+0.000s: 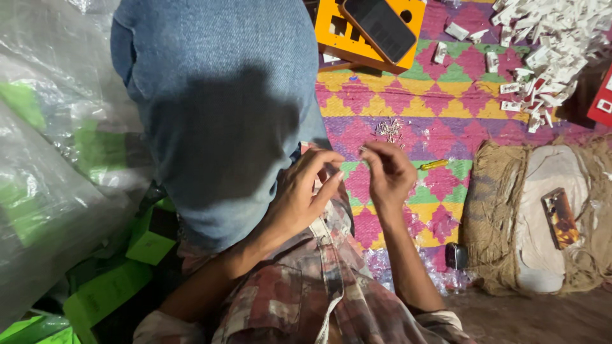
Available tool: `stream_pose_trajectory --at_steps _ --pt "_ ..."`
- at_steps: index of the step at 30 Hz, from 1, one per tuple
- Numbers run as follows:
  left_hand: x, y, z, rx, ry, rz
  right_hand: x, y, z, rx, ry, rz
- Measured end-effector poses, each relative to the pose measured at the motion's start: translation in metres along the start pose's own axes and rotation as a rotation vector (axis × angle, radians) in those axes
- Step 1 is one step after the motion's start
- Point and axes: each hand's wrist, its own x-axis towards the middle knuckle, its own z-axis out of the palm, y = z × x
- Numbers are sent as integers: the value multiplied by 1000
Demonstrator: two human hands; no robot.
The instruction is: The person sits on a patterned mat and repeatedly picks up small metallic pins and white plastic connectors, joining them by hand. The person places the assembled units back onto the mat among many similar items.
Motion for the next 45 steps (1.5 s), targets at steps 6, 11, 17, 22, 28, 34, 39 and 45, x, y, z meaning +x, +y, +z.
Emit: stream_pose_trajectory --at_steps 6,11,17,22,28,34,39,45 --pt "-5 -2 0 -71 59 65 -6 -41 11 208 -137 63" --pt "-7 -4 4 -189 49 -143 -6 -45 12 258 -158 90" --pt "-8 -11 5 -181 90 133 -10 -47 19 390 -214 127" --pt "-10 -14 8 -294 48 -77 -14 -54 25 304 -185 68" --pt "-9 -14 5 -167 61 6 -13 -68 27 116 -181 -45" --pt "-9 -12 3 -177 58 -4 -12 -79 24 66 -196 -110" --pt "-9 -14 5 -201 72 30 -13 -83 24 84 -187 -93" --pt "-8 -12 4 -178 60 -45 -11 -80 23 79 -211 -178"
